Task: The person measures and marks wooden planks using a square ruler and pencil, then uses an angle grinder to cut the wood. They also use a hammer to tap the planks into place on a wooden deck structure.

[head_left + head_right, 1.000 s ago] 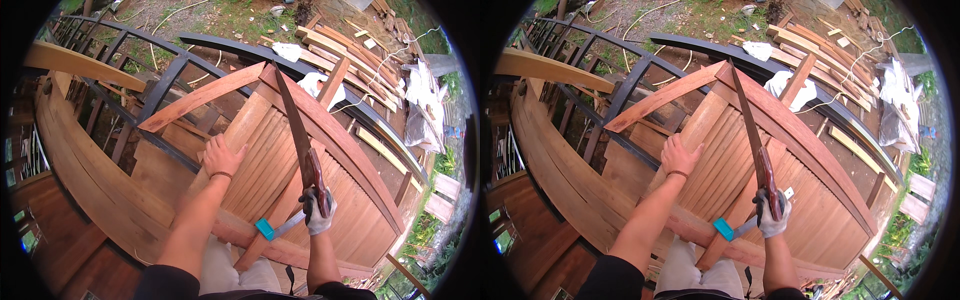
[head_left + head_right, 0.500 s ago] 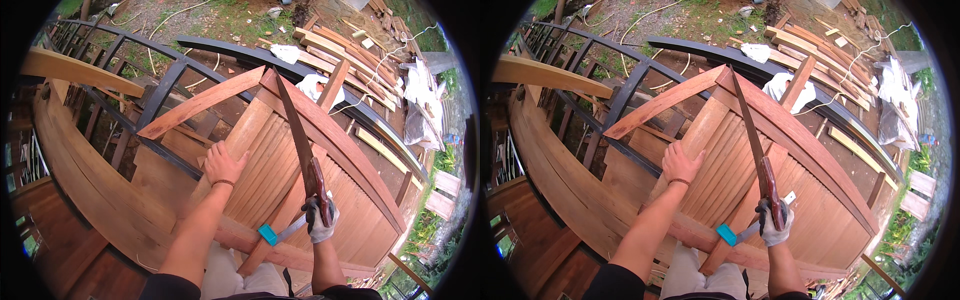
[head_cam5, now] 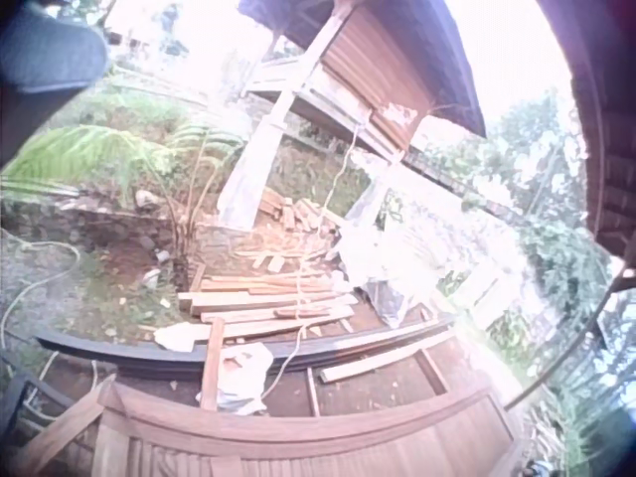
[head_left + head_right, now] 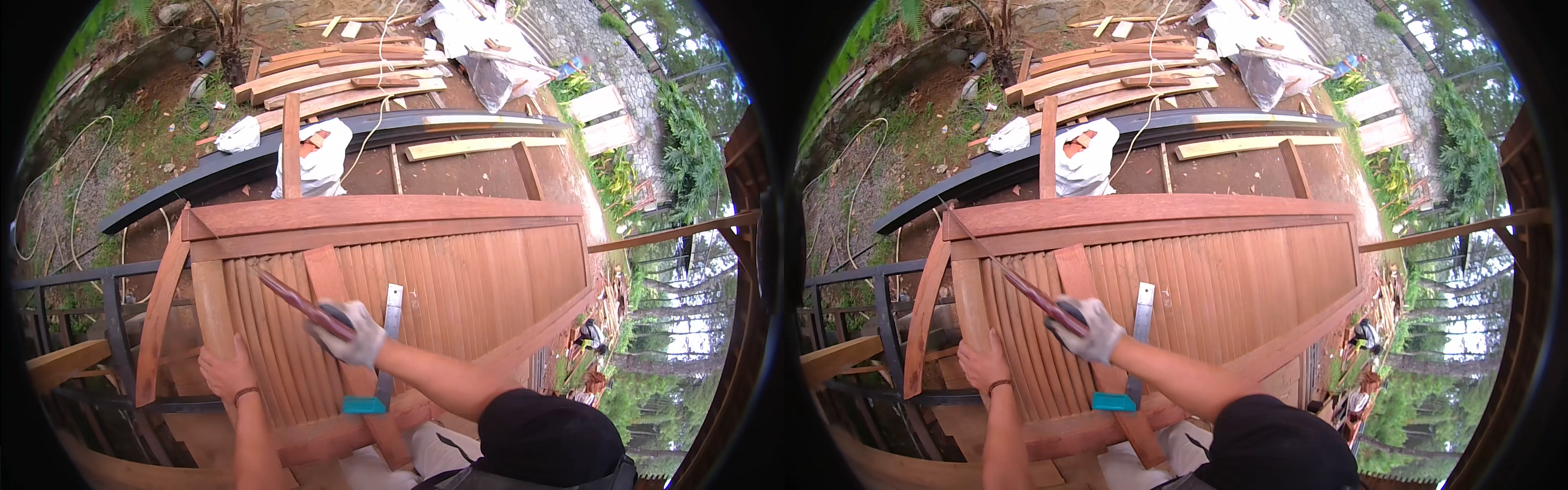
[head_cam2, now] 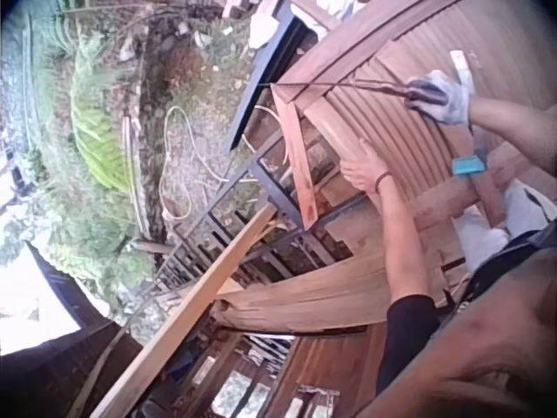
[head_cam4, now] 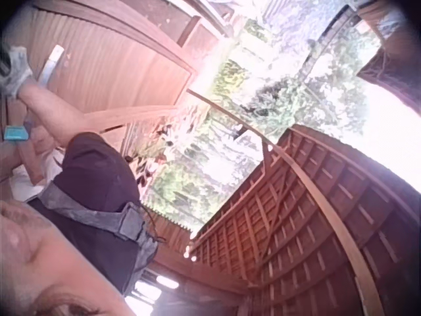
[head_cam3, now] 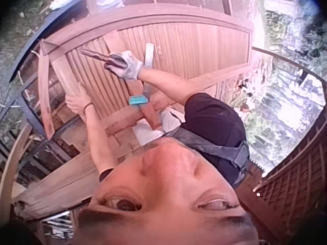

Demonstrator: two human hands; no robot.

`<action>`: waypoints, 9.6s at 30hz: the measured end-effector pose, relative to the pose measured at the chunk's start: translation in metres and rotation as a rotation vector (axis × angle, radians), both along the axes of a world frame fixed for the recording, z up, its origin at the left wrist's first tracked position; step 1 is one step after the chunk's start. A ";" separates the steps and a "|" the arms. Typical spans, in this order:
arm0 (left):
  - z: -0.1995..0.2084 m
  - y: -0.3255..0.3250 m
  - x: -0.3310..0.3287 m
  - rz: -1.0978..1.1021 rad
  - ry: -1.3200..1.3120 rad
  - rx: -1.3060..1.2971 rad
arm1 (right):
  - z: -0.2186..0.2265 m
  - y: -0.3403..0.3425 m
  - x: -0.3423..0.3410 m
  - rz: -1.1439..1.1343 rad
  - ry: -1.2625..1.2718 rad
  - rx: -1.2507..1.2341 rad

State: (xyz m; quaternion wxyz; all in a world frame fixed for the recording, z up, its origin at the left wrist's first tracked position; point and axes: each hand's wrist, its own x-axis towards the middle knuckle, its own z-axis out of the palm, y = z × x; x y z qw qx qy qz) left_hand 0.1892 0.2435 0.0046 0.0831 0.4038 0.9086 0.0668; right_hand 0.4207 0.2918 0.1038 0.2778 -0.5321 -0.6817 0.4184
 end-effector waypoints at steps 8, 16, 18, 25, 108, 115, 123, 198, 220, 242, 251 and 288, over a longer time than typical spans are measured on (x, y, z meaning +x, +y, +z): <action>-0.004 0.007 0.017 -0.016 -0.025 0.019 | -0.045 0.049 -0.033 -0.215 -0.134 0.153; -0.009 0.011 0.017 -0.069 0.023 0.068 | -0.041 0.082 -0.045 -0.099 -0.160 0.179; -0.003 0.019 0.021 -0.088 -0.009 0.090 | -0.042 0.147 -0.080 -0.225 -0.108 -0.015; -0.009 -0.010 -0.021 0.018 -0.037 0.051 | 0.016 -0.038 0.010 -0.204 0.127 -0.309; -0.032 -0.329 -0.149 0.054 -0.798 0.019 | -0.060 -0.113 -0.004 -0.569 -0.187 0.379; -0.057 -0.599 -0.178 -0.210 -0.928 -0.940 | -0.011 -0.408 -0.044 -0.647 0.325 0.125; -0.010 -0.688 -0.278 -0.070 -0.860 -0.942 | -0.008 -0.580 -0.092 -0.654 0.277 -0.192; -0.060 -0.114 -0.148 -1.925 -0.210 0.022 | -0.045 -0.462 -0.606 -1.599 0.004 0.100; -0.108 -0.068 -0.146 -2.131 0.119 0.220 | -0.063 -0.443 -0.564 -1.588 -0.111 0.467; -0.103 -0.070 -0.146 -2.168 0.124 0.233 | -0.065 -0.464 -0.591 -1.606 -0.154 0.435; -0.109 -0.062 -0.144 -2.187 0.206 0.284 | -0.073 -0.484 -0.624 -1.541 -0.080 0.348; -0.103 -0.066 -0.152 -2.161 0.003 0.226 | -0.075 -0.475 -0.603 -1.558 -0.237 0.436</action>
